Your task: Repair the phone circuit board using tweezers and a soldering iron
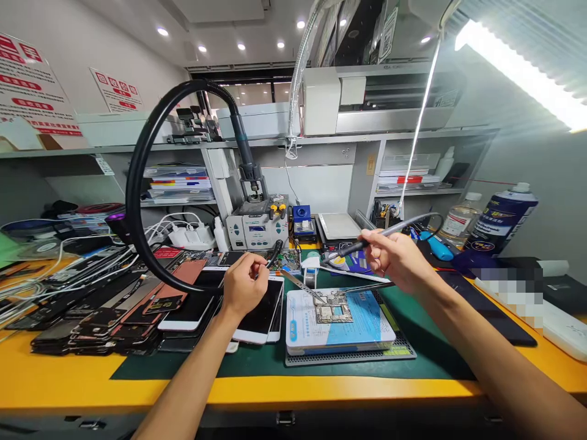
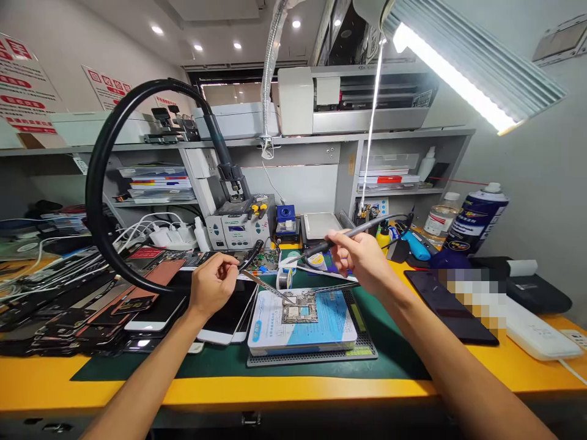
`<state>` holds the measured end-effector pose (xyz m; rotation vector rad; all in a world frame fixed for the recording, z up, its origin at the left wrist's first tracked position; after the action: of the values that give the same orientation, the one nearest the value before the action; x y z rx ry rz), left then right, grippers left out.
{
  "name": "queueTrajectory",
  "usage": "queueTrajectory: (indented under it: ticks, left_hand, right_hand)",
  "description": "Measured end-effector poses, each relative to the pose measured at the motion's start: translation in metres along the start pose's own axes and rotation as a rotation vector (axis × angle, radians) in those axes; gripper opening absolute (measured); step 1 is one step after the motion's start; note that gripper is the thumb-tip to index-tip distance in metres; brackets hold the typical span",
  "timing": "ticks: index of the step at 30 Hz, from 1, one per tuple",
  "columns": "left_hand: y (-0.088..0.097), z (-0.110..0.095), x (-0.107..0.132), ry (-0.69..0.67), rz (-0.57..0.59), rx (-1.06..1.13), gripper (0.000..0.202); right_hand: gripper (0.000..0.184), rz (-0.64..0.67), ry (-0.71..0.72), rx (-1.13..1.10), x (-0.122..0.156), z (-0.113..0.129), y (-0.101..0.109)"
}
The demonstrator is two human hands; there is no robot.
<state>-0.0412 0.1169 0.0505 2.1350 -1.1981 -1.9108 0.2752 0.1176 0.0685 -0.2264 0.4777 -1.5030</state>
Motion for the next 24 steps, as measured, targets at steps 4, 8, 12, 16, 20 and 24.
queueTrajectory:
  ticks: [4,8,12,16,20,24]
  left_hand:
    - [-0.001,-0.001,0.0,-0.006,0.006,0.002,0.036]
    - [-0.001,0.0,0.0,-0.005,0.007,0.0,0.035]
    - [-0.002,-0.001,0.0,-0.011,0.012,0.0,0.035]
    - [-0.002,-0.002,0.001,-0.011,0.013,0.002,0.035]
    - [-0.001,-0.002,0.0,-0.008,0.019,0.008,0.034]
    - [-0.001,-0.002,0.0,0.002,0.021,0.02,0.033]
  right_hand:
    - [0.046,-0.012,-0.029,-0.023,0.002,-0.01,-0.002]
    - [0.043,-0.006,-0.027,-0.051,0.004,-0.016,-0.006]
    - [0.045,-0.024,0.004,-0.082,0.003,-0.013,-0.005]
    - [0.037,0.0,-0.014,-0.008,0.004,-0.015,-0.007]
    - [0.025,0.014,0.041,0.112,0.009,-0.011,-0.01]
    - [0.02,0.029,0.038,0.239,0.015,-0.014,-0.016]
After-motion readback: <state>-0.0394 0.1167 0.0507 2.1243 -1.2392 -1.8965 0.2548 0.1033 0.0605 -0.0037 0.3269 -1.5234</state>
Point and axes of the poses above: each hand's wrist, its own x-axis away from the middle knuckle, its own y-axis out of the back of the hand, z = x × y, the point moved 9 cm from there along -x, towards the middle knuckle, and after that the axes turned 15 degrees about -x, right-handed, at the moved point
